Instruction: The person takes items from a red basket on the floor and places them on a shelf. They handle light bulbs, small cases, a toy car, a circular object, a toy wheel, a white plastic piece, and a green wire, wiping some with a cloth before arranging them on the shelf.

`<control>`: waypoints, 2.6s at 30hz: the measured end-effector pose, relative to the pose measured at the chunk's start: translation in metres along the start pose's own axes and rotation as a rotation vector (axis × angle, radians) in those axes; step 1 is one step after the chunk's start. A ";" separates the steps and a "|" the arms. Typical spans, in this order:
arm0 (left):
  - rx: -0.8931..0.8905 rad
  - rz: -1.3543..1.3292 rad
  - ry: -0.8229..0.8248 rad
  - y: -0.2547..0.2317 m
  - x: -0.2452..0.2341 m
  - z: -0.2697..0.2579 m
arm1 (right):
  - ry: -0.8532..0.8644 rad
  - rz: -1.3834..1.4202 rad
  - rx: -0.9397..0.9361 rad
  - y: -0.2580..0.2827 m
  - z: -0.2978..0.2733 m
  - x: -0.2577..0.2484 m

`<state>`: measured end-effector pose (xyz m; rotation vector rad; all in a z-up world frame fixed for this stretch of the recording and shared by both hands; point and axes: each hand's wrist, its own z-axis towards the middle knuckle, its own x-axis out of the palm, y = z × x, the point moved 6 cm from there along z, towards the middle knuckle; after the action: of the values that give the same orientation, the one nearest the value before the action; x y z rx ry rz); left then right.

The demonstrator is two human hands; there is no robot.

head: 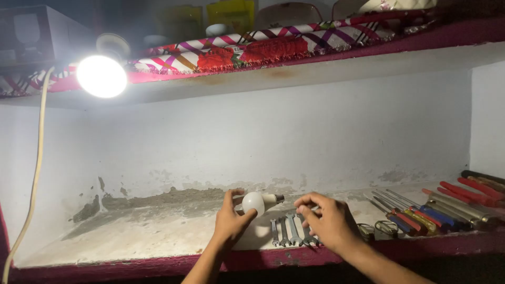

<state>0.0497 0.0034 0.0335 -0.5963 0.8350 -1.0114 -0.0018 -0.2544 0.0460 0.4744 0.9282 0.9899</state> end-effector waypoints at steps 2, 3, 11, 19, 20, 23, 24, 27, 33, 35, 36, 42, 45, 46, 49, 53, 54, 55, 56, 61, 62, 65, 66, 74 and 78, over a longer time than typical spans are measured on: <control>-0.026 0.009 -0.013 0.014 0.003 0.009 | -0.040 -0.015 -0.021 0.018 0.004 -0.009; -0.039 0.019 -0.028 0.018 0.003 0.018 | -0.090 -0.028 -0.050 0.030 0.009 -0.017; 0.051 0.395 -0.117 0.050 0.008 0.044 | -0.052 -0.102 -0.008 0.029 0.026 -0.007; -0.072 0.501 -0.162 0.019 0.002 0.025 | -0.014 -0.170 0.075 0.033 0.042 0.019; -0.065 0.518 -0.164 0.007 0.000 0.021 | 0.007 -0.251 0.019 0.029 0.057 0.025; -0.090 0.566 -0.145 0.005 0.004 0.024 | 0.084 -0.361 -0.033 0.019 0.088 0.039; -0.121 0.602 -0.131 0.009 0.006 0.029 | 0.139 -0.384 -0.034 0.018 0.100 0.044; -0.155 0.611 -0.125 0.020 0.006 0.042 | 0.218 -0.552 -0.093 -0.007 0.139 0.071; -0.251 0.348 -0.180 0.015 -0.004 0.030 | 0.371 -0.709 0.059 -0.023 0.155 0.108; -0.260 0.314 -0.164 0.041 0.001 0.048 | 0.373 -0.698 0.061 -0.020 0.151 0.110; -0.273 0.277 -0.144 0.056 0.008 0.054 | 0.379 -0.690 0.068 -0.023 0.146 0.110; -0.012 0.315 -0.153 0.050 0.005 0.059 | 0.322 -0.589 0.080 -0.021 0.143 0.109; -0.183 0.251 0.010 0.033 0.004 0.046 | 0.271 -0.595 0.084 -0.019 0.149 0.113; -0.176 0.252 0.007 0.035 0.006 0.046 | 0.265 -0.594 0.079 -0.022 0.150 0.115; -0.264 0.146 -0.081 0.052 0.005 0.048 | 0.205 -0.717 0.039 -0.020 0.149 0.116; -0.283 0.261 -0.199 0.029 -0.008 0.041 | 0.193 -0.639 0.088 -0.021 0.142 0.105; -0.359 0.215 -0.198 0.016 -0.013 0.031 | 0.172 -0.618 0.058 -0.023 0.142 0.103; -0.362 0.213 -0.199 0.028 -0.007 0.035 | 0.174 -0.620 0.058 -0.014 0.134 0.098; -0.353 0.211 -0.208 0.040 -0.002 0.039 | 0.185 -0.633 0.080 -0.007 0.126 0.094; -0.330 0.343 -0.109 0.018 -0.006 0.031 | 0.229 -0.608 0.107 -0.013 0.142 0.112; -0.301 0.350 -0.108 0.028 -0.002 0.038 | 0.209 -0.597 0.090 -0.010 0.141 0.111; -0.294 0.317 -0.119 0.048 0.003 0.048 | 0.205 -0.590 0.081 -0.009 0.147 0.118; -0.316 0.275 -0.125 0.054 0.005 0.048 | 0.217 -0.595 0.095 -0.012 0.149 0.121; -0.323 0.223 -0.167 0.045 -0.004 0.044 | 0.129 -0.558 0.044 0.013 0.136 0.095; -0.172 0.229 -0.210 0.053 -0.003 0.049 | 0.131 -0.412 0.031 0.020 0.121 0.088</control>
<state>0.1149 0.0309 0.0214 -0.7222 0.7874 -0.6610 0.1099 -0.1614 0.0871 0.2301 1.1075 0.6367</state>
